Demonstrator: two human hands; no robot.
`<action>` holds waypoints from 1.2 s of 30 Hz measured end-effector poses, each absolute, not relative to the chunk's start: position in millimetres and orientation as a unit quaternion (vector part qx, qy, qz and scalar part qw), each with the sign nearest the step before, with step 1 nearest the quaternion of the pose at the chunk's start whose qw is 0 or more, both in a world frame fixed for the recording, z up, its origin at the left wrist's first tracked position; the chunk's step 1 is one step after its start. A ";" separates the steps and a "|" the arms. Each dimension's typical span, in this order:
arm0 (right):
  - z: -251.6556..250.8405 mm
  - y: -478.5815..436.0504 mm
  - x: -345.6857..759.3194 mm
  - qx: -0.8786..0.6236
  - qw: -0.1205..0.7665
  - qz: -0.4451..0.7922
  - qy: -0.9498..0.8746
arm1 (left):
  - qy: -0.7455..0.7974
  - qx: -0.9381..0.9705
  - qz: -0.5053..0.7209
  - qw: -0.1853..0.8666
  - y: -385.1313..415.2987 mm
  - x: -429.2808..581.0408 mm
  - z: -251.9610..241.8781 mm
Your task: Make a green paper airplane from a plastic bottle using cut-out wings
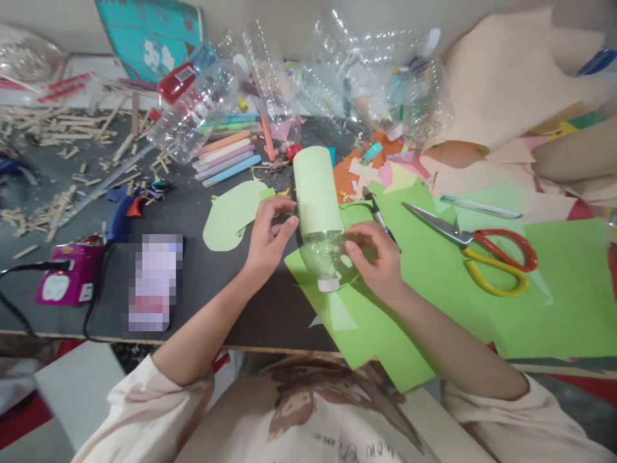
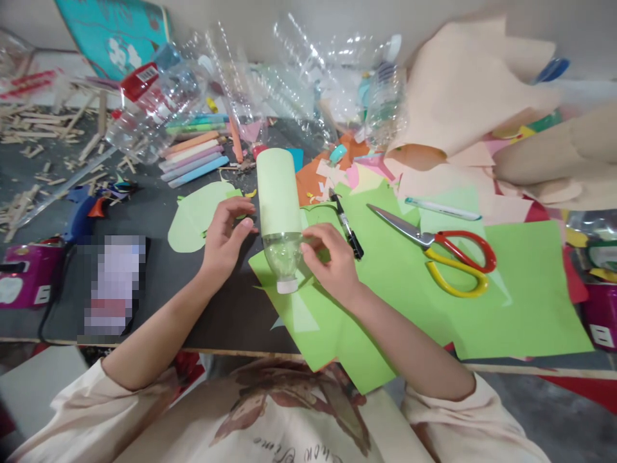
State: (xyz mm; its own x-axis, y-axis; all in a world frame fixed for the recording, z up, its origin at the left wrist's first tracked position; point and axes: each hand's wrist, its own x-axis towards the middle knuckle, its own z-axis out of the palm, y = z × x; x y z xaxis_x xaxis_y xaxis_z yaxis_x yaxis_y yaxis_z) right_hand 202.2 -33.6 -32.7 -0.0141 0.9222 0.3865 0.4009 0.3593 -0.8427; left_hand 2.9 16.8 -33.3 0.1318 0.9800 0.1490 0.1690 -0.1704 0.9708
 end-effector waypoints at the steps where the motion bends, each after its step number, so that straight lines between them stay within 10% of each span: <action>1: -33.2 -32.8 201.8 -0.508 0.486 0.298 -0.646 | 0.472 0.610 0.456 0.444 16.4 3.3 -35.5; 10: -34.3 -35.4 199.8 -0.432 0.458 0.538 -0.561 | 0.464 0.577 0.455 0.495 5.1 9.5 -24.9; 21: -36.0 -48.9 189.0 -0.411 0.546 0.499 -0.533 | 0.431 0.459 0.482 0.609 -26.3 22.0 -18.9; 36: -34.9 -40.3 194.7 -0.497 0.406 0.480 -0.597 | 0.472 0.528 0.430 0.560 12.1 7.6 -26.6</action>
